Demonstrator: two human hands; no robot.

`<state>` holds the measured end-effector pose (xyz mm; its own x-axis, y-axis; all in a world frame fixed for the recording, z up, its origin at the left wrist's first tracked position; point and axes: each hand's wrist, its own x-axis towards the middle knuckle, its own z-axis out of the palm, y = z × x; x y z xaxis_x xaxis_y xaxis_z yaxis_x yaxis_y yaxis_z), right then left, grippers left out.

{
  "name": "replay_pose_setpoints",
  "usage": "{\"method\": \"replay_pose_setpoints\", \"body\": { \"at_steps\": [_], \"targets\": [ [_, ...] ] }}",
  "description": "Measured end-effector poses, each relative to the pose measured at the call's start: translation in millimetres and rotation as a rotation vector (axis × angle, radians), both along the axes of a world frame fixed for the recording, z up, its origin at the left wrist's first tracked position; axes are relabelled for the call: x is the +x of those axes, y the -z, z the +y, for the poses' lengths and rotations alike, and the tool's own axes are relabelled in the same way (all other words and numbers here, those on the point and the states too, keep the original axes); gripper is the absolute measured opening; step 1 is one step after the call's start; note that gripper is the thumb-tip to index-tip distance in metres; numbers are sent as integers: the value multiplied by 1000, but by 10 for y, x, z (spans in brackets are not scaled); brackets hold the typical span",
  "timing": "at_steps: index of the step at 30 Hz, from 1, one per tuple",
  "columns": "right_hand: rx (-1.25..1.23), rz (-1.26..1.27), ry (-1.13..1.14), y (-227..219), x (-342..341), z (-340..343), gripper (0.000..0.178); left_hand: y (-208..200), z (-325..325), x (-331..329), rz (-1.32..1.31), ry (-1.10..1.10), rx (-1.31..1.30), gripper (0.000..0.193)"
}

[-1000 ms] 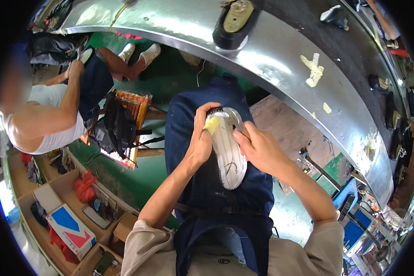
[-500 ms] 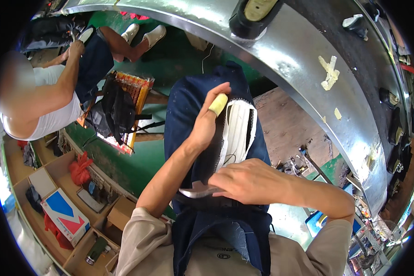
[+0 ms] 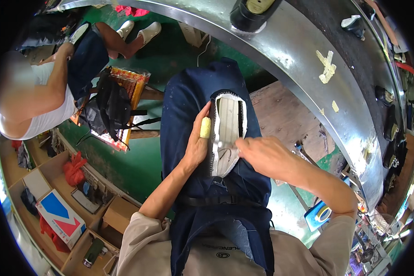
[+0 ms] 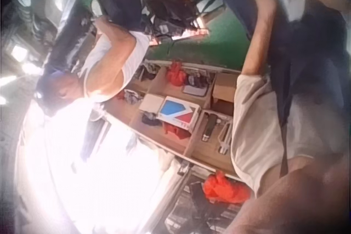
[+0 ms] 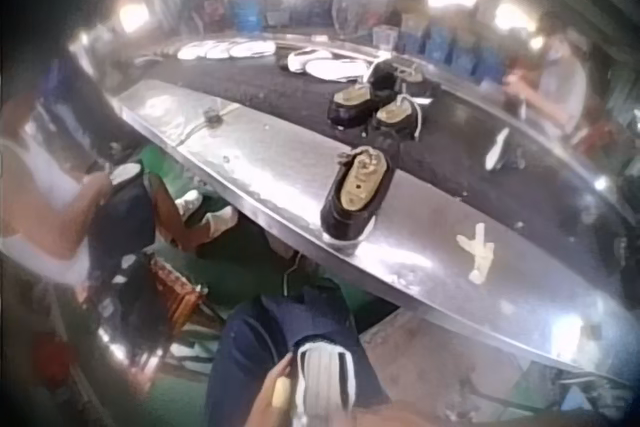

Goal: Assembling shoe uppers onto lasts and applying glue/reinforcement.

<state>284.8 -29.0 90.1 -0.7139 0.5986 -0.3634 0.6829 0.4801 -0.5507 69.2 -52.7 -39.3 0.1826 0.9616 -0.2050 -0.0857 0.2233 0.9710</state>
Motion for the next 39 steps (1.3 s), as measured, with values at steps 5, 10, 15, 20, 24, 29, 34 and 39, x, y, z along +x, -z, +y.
{"method": "replay_pose_setpoints", "body": {
  "at_steps": [5, 10, 15, 20, 24, 29, 34, 39],
  "targets": [
    [53, -78, 121, 62, -123, 159, 21, -201, 121, 66, -106, 12, -147, 54],
    [-77, 52, 455, 368, -159, -103, 27, -180, 183, 67, -467, 1, -322, 63],
    [-543, 360, 812, 519, -75, -101, 29, -114, 290, 34, 46, 126, -54, 79],
    [-62, 168, 599, 275, 46, -26, 29, -238, 388, 91, 217, 168, 21, 87],
    [-103, 179, 548, 515, 36, -105, 25, -298, 235, 69, 320, 149, 95, 83],
    [139, 128, 527, -11, 79, -18, 23, -314, 235, 121, 397, 119, 135, 87],
    [321, 241, 465, 422, -68, 47, 21, -315, 143, 121, 436, 143, 201, 89],
    [218, 202, 538, 231, -111, 102, 20, -400, 163, 53, 352, 199, 118, 92]
  ]
}}
